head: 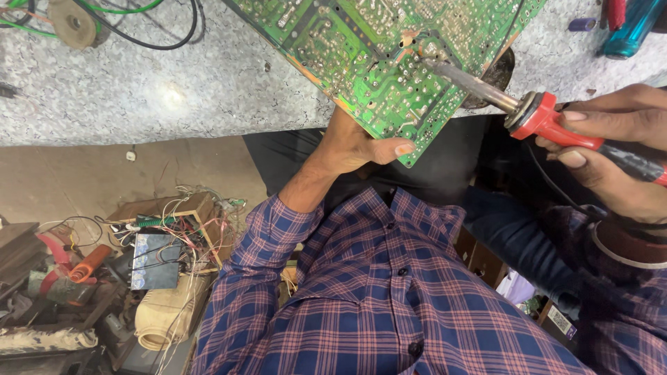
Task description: The person solders a green circuit board using a soldering iron and solder wire. They repeatedly apply solder to multiple points on the board, occasionally repositioning the board and using pliers to trim excess solder. The work is performed at a bench with tools and components visible.
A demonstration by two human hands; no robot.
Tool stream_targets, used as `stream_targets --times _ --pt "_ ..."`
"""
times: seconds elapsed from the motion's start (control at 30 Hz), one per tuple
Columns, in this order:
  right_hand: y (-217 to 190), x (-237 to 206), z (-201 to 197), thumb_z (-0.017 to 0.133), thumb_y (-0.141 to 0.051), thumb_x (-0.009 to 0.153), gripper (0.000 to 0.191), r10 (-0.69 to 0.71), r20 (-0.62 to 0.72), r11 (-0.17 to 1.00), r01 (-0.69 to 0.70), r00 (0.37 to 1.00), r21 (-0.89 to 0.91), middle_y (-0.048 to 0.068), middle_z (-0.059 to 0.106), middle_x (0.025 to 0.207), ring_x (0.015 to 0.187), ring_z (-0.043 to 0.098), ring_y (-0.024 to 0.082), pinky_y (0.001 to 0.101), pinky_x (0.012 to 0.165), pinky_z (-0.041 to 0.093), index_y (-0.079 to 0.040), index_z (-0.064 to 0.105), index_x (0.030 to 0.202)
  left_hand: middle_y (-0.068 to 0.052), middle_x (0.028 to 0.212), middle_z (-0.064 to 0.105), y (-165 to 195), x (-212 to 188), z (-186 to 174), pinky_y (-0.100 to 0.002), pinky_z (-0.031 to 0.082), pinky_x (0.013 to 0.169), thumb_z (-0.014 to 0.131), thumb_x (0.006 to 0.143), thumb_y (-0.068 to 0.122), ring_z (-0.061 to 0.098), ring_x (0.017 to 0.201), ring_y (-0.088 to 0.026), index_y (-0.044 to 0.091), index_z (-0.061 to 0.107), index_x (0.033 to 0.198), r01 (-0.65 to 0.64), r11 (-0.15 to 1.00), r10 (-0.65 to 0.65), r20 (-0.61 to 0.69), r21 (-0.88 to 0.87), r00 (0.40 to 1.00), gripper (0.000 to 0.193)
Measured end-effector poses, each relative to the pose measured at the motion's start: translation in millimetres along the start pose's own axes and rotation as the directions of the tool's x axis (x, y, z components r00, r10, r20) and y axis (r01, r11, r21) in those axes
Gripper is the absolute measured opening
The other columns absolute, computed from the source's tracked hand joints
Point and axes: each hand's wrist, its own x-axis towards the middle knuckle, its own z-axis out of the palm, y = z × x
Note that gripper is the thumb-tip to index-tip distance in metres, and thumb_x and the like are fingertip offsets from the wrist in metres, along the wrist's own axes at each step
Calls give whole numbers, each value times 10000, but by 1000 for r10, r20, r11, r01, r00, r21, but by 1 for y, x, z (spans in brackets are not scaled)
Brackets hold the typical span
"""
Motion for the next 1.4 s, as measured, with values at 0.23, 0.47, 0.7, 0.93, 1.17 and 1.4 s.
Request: stream_targets --times 0.23,0.47,0.7,0.93,1.17,1.4 --pt "2 -1 -3 704 -163 1000 353 2 -8 999 -2 1000 -36 185 709 1098 986 739 234 323 916 601 -68 596 1322 -154 1423 594 -4 0 -1 -394 548 1118 905 814 297 613 1292 -240 -46 423 1529 3 1000 -3 17 1 1000 928" --pt "4 -1 1 705 -177 995 357 26 -21 999 -26 999 25 178 694 1109 1001 733 223 321 931 601 -90 598 1325 -156 1376 598 -3 0 -1 -392 541 1120 901 815 281 614 1293 -245 -50 431 1529 4 1000 -4 18 0 1000 917" --pt "10 15 2 706 -192 995 346 53 -44 996 -50 998 69 175 693 1121 1008 732 223 327 948 598 -77 603 1304 -135 1419 580 2 0 0 -363 513 1127 888 833 250 589 1296 -213 -39 399 1564 -25 999 25 11 34 1000 926" --pt "-10 -3 -4 726 -189 1003 342 78 -18 996 -79 997 -30 189 684 1141 1035 730 235 328 975 596 -53 615 1296 -131 1371 601 4 2 3 -365 532 1108 861 816 267 610 1270 -217 -41 427 1535 -34 993 38 -33 114 999 894" --pt "-15 1 4 685 -164 1032 272 322 -66 941 -312 944 129 199 669 1160 1059 715 243 366 1054 579 -14 625 1251 -145 1370 601 1 2 3 -384 530 1120 856 832 298 611 1287 -237 -44 443 1521 -39 996 43 -60 77 997 873" --pt "-23 11 1 685 -202 1022 307 234 -67 969 -226 970 103 198 660 1201 1041 710 229 343 1002 578 8 612 1233 -169 1387 612 -16 5 11 -427 540 1111 801 892 372 630 1246 -242 -63 440 1506 -46 964 15 -121 -260 993 835"
